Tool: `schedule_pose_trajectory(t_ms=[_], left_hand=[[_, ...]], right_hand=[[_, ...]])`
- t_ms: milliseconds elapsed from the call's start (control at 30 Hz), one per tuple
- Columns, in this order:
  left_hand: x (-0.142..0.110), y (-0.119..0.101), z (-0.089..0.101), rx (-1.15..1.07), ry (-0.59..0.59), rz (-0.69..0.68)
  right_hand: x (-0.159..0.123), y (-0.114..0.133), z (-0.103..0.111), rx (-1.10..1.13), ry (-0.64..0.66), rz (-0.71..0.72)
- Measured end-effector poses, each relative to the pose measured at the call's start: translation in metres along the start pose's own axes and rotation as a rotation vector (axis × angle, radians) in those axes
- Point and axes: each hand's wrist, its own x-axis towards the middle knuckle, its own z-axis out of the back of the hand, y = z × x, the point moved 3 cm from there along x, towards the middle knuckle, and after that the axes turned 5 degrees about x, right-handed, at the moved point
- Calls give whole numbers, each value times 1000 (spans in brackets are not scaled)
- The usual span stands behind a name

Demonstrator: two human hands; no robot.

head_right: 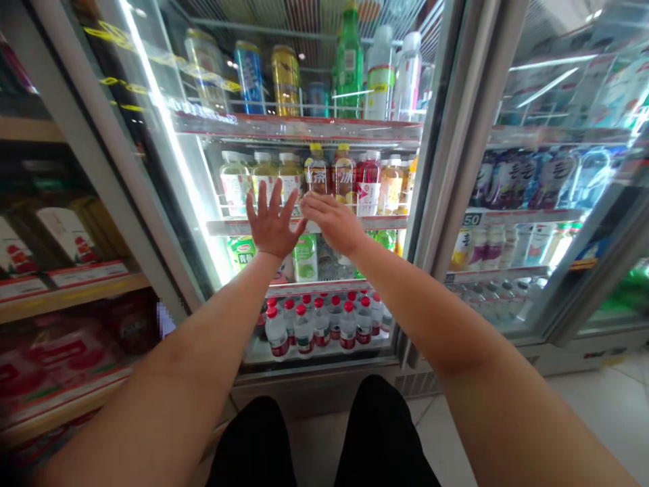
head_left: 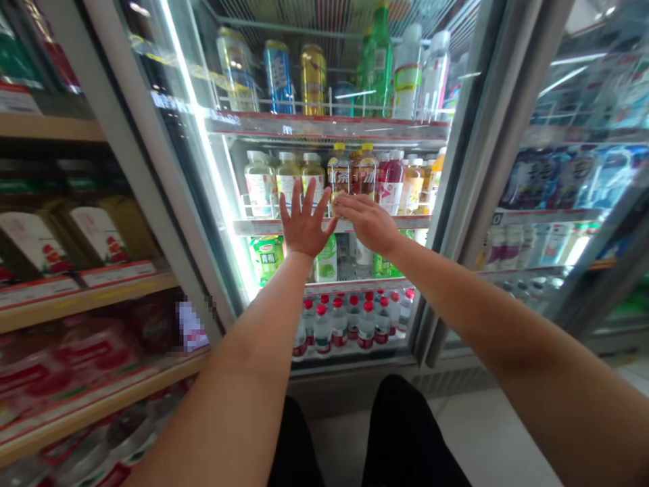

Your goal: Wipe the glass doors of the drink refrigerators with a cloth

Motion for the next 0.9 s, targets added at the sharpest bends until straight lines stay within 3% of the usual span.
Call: schedule_pose_trajectory(t_ms=[200, 333, 400, 600, 667, 800, 900], left_hand=[[1, 1, 0, -42, 30, 23], [1, 0, 0, -21, 47, 26], [0, 0, 0, -35, 52, 32], [1, 0, 2, -64, 84, 47], [2, -1, 4, -79, 70, 49], [2, -2, 6, -94, 42, 47], [2, -2, 5, -89, 50, 43]], right_hand=[[-3, -13, 7, -9, -221, -186], [-10, 0, -5, 40, -21, -43], [-9, -2, -2, 28, 17, -14], [-12, -21, 16, -2, -285, -203], [-23, -12, 7, 12, -251, -155], [-37, 4, -7, 36, -55, -3], [-29, -4, 1, 23, -115, -65]])
